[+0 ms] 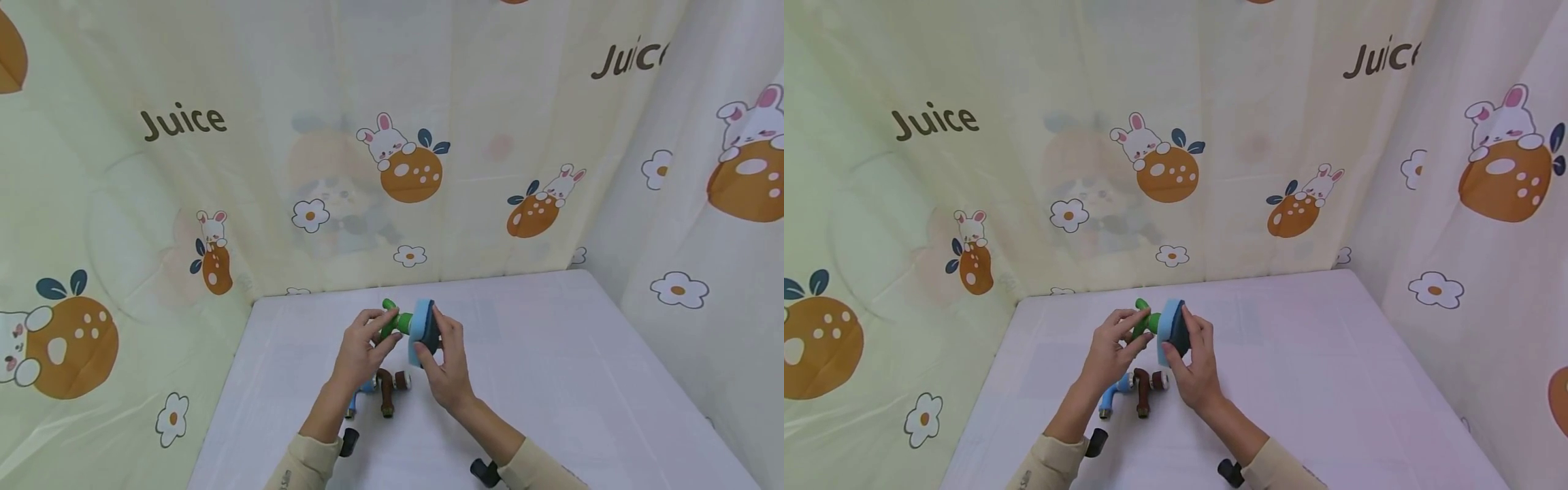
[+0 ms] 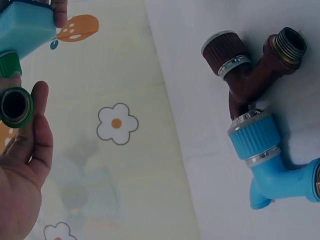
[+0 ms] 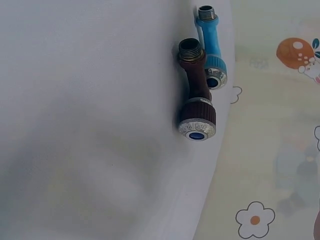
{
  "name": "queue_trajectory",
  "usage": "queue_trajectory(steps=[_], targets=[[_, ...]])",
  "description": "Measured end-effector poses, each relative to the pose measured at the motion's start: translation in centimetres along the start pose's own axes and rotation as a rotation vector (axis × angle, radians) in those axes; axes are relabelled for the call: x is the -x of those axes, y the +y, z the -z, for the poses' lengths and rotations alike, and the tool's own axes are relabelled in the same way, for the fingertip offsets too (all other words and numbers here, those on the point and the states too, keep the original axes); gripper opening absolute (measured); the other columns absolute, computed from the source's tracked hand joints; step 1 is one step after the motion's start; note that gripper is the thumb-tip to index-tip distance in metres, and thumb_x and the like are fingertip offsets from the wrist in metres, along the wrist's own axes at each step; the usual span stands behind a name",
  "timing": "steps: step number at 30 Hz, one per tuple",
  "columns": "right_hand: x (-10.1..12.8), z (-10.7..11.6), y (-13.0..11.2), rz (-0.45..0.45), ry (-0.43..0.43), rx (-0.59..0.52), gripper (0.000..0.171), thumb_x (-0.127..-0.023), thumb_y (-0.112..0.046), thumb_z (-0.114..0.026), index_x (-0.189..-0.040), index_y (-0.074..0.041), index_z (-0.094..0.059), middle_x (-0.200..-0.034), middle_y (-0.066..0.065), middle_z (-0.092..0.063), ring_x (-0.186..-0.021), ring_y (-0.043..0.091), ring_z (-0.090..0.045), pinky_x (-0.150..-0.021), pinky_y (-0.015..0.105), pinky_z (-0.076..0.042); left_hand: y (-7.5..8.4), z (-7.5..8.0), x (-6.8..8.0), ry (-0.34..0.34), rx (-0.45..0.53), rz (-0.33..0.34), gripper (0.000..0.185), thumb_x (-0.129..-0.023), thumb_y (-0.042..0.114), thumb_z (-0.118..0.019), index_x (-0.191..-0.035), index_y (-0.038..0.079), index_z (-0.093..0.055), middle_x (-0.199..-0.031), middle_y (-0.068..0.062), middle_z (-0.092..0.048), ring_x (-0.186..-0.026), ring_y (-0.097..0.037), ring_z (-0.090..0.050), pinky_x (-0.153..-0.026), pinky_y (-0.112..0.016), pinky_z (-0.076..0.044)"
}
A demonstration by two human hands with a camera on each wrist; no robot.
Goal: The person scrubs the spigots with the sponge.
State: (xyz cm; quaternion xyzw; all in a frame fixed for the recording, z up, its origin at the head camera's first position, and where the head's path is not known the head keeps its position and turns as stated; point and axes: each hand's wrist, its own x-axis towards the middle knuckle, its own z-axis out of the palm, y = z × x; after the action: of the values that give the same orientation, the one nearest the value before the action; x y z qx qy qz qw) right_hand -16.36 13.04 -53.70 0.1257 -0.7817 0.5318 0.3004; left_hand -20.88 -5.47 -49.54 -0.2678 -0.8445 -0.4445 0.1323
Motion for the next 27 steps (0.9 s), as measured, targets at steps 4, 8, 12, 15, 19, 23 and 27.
queue_trajectory(steps=[4, 8, 12, 15, 19, 23, 27], targets=[[0.05, 0.05, -0.08, 0.006, -0.010, 0.008, 0.076, -0.093, -0.005, -0.069, -0.161, -0.013, -0.037, -0.142, 0.017, -0.044, -0.121, 0.017, -0.048, -0.089, 0.034, -0.054, 0.21, -0.16, 0.12, 0.019, -0.030, 0.007, 0.044, -0.099, 0.020, -0.073, -0.142, 0.027, -0.066, -0.130, -0.002, -0.061, -0.080, -0.009, -0.061, -0.065, -0.020, -0.055], [0.08, 0.23, -0.23, 0.023, -0.037, 0.019, 0.076, -0.095, -0.007, -0.069, -0.162, -0.017, -0.036, -0.143, 0.014, -0.044, -0.124, 0.016, -0.047, -0.093, 0.038, -0.055, 0.44, -0.04, 0.25, 0.053, -0.035, -0.007, 0.041, -0.098, 0.015, -0.073, -0.138, 0.024, -0.069, -0.117, -0.002, -0.062, -0.090, -0.011, -0.063, -0.068, -0.021, -0.056], [0.17, 0.32, -0.32, 0.025, -0.043, 0.031, 0.075, -0.097, -0.011, -0.069, -0.163, -0.020, -0.035, -0.144, 0.014, -0.043, -0.127, 0.017, -0.047, -0.096, 0.050, -0.056, 0.64, 0.12, 0.28, 0.065, -0.036, -0.032, 0.037, -0.097, 0.013, -0.074, -0.133, 0.021, -0.072, -0.109, -0.002, -0.060, -0.092, -0.013, -0.062, -0.067, -0.022, -0.055], [0.19, 0.32, -0.29, 0.016, -0.040, 0.039, 0.074, -0.096, -0.013, -0.070, -0.162, -0.021, -0.036, -0.143, 0.014, -0.044, -0.127, 0.020, -0.048, -0.097, 0.055, -0.056, 0.68, 0.17, 0.33, 0.050, -0.033, -0.028, 0.037, -0.096, 0.013, -0.075, -0.131, 0.023, -0.074, -0.105, -0.001, -0.058, -0.091, -0.013, -0.061, -0.066, -0.021, -0.054], [0.14, 0.29, -0.21, -0.007, -0.050, 0.043, 0.073, -0.097, -0.015, -0.070, -0.162, -0.021, -0.037, -0.142, 0.015, -0.044, -0.127, 0.025, -0.050, -0.097, 0.057, -0.055, 0.55, 0.14, 0.47, 0.028, -0.019, -0.003, 0.037, -0.094, 0.011, -0.077, -0.129, 0.023, -0.075, -0.101, 0.000, -0.057, -0.088, -0.011, -0.060, -0.063, -0.021, -0.053], [0.08, 0.30, -0.33, -0.035, -0.058, 0.044, 0.072, -0.097, -0.017, -0.071, -0.161, -0.021, -0.037, -0.142, 0.015, -0.043, -0.127, 0.028, -0.050, -0.097, 0.058, -0.055, 0.37, 0.06, 0.55, 0.025, -0.014, -0.005, 0.035, -0.093, 0.010, -0.077, -0.127, 0.020, -0.076, -0.099, 0.001, -0.057, -0.086, -0.011, -0.060, -0.060, -0.021, -0.053], [0.01, 0.30, -0.45, -0.055, -0.058, 0.035, 0.071, -0.098, -0.019, -0.070, -0.161, -0.022, -0.038, -0.142, 0.016, -0.043, -0.127, 0.030, -0.050, -0.097, 0.060, -0.055, 0.38, 0.02, 0.56, 0.036, -0.029, -0.013, 0.034, -0.093, 0.010, -0.078, -0.125, 0.021, -0.077, -0.099, 0.002, -0.058, -0.086, -0.012, -0.060, -0.060, -0.020, -0.053]])
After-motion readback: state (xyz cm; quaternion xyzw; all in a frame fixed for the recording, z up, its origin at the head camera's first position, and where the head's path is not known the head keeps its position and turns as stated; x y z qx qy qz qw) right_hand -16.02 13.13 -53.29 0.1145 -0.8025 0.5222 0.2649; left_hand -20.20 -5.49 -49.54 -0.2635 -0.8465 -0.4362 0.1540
